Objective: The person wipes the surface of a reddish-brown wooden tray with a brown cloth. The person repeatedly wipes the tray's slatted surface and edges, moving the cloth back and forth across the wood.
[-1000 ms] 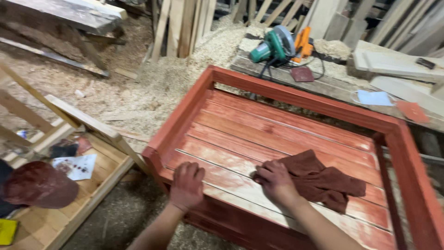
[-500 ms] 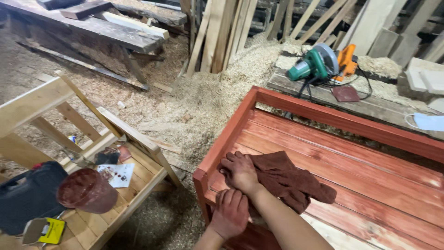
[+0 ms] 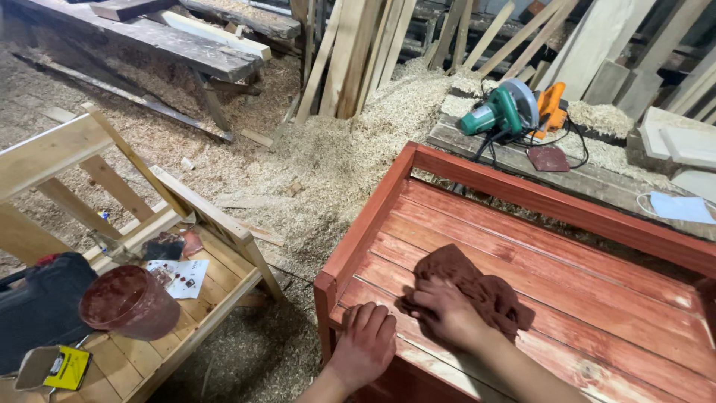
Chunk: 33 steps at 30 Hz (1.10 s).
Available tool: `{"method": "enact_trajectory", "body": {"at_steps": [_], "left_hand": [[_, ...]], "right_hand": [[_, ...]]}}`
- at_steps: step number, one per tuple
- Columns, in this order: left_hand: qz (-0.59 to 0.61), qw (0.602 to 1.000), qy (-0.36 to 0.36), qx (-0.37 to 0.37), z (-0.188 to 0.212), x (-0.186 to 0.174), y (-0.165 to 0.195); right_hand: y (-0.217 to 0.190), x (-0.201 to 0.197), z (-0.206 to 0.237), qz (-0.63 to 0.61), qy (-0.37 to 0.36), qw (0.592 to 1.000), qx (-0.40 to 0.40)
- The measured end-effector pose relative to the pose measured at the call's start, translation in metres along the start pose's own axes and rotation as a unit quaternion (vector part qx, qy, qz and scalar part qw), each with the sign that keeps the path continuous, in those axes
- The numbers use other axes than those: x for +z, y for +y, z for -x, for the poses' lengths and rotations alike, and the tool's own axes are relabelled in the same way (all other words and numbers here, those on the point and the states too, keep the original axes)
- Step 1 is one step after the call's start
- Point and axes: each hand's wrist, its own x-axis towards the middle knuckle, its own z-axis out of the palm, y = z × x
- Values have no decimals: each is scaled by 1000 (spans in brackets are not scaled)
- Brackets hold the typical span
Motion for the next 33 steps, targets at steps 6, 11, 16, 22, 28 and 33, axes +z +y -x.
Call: {"method": "enact_trajectory", "body": {"at_steps": [6,11,16,22,28,33], "left_hand": [[33,998,-21,-43,18,-9,-4],[22,997,-15,-74,21,4,1],[28,996,-15,-84,26,17,-3],[18,999,-18,-48,36,21,-10],[15,999,-41,-25,35,17,-24],[8,998,-22,-51,36,17,-13]], "right_hand": [[-9,30,-41,25,32,999,12],[-7,66,-84,31,59,998,17],[-15,95,-103,44,202,978,3],[-21,83,-88,5,193,981,5],[-21,38,-58,-143,88,984,62],[-30,58,-74,-16,158,986,51]]}}
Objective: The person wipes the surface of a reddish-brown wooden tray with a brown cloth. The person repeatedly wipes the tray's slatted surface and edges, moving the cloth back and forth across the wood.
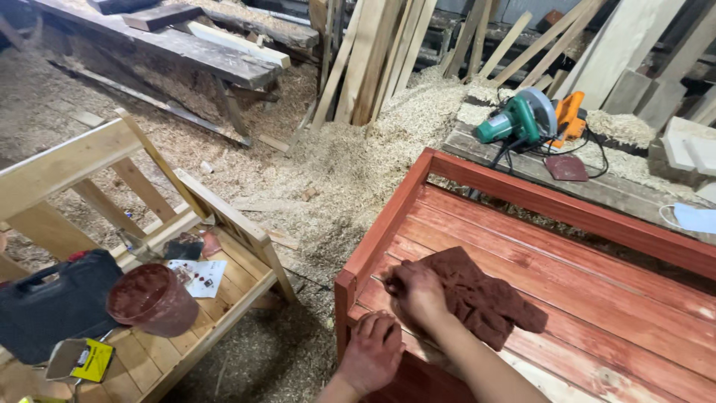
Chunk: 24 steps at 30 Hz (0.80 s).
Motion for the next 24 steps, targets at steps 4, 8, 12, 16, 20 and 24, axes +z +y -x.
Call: {"method": "enact_trajectory", "body": {"at_steps": [4,8,12,16,20,24], "left_hand": [[11,1000,9,-18,-1,3,4],[14,999,12,-33,-1,11,6],[-9,999,8,-46,1,18,9],[-18,999,-23,-41,7,13,3],[4,1000,0,-7,2,5,-8],[-5,1000,13,-15,-3,3,-6]], "right_hand": [[1,33,-18,22,-18,999,24],[6,54,-19,80,-18,994,76],[5,67,-21,99,52,989,95],[1,62,-19,90,41,990,102],[-3,39,-24,96,-86,978,162],[14,-1,-8,128,-154,965,169]]}}
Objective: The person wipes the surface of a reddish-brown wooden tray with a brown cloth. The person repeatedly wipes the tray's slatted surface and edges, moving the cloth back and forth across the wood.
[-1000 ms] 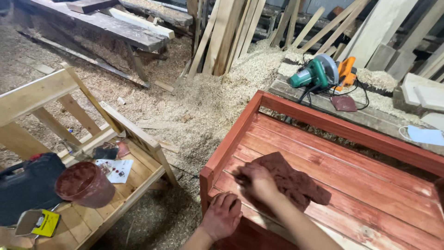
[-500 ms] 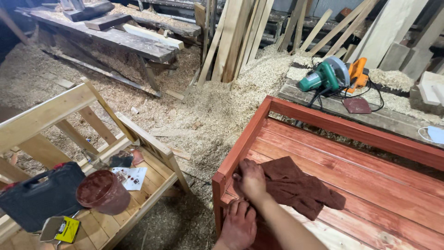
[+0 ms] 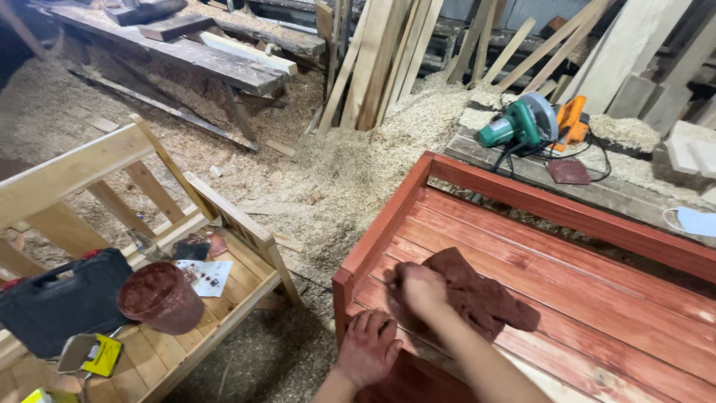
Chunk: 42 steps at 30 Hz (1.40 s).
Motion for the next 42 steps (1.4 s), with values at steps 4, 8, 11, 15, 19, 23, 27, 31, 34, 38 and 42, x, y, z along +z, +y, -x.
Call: {"method": "enact_trajectory", "body": {"at_steps": [4,8,11,15,19,23,27,31,34,38,42], "left_hand": [[9,1000,13,-13,-2,2,7],[-8,998,68,-18,-1,6,12],[-12,999,36,-17,1,9,10],[-8,1000,26,-16,3,16,3],[-5,999,46,8,3,18,-3],[-6,1000,26,17,4,15,-5],[-46,999,26,9,2,13,-3],[-50,998,41,-11,0,11,6],[-29,998,49,-39,-6,6,16],[-34,990,24,-132,-18,4,37],[-87,976,41,-195,-27,10,58]], "right_hand": [[21,-2,19,-46,107,990,-85],[11,9,11,-55,166,974,-142],[-10,19,-5,-57,168,975,-131],[-32,31,-22,-35,152,984,-89],[-34,31,-22,-9,160,983,-91],[-26,16,-4,-24,134,985,-104],[1,-11,30,-17,152,982,-107],[33,-28,67,1,159,984,-76],[66,-47,96,16,123,991,-57],[116,-71,139,41,100,994,-27],[174,-86,182,77,62,995,22]]}}
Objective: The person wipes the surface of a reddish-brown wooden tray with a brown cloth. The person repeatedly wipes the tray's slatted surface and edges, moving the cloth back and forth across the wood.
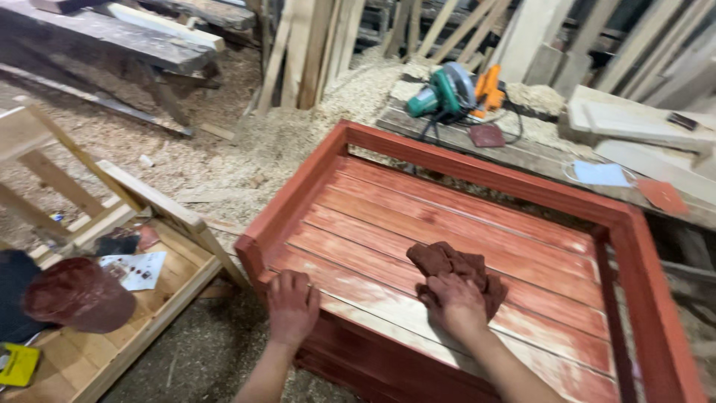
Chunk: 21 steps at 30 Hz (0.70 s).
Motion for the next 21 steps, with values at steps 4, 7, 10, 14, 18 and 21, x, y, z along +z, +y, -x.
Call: {"method": "enact_trajectory", "body": {"at_steps": [4,7,10,14,18,21], "left_hand": [[-19,999,27,0,1,1,7],[-23,998,52,-6,4,1,14],[-26,995,92,-9,10,4,38],[-26,996,77,30,20,14,88],[48,995,70,52,21,15,114],[44,997,61,23,19,12,119]], "right_hand": [[64,-11,42,21,52,998,-11],[109,-25,73,48,17,998,36],[144,-42,105,81,102,991,26],[183,-66,144,111,34,986,121],[204,-64,159,97,79,985,119],[206,-52,153,52,120,986,103]]}}
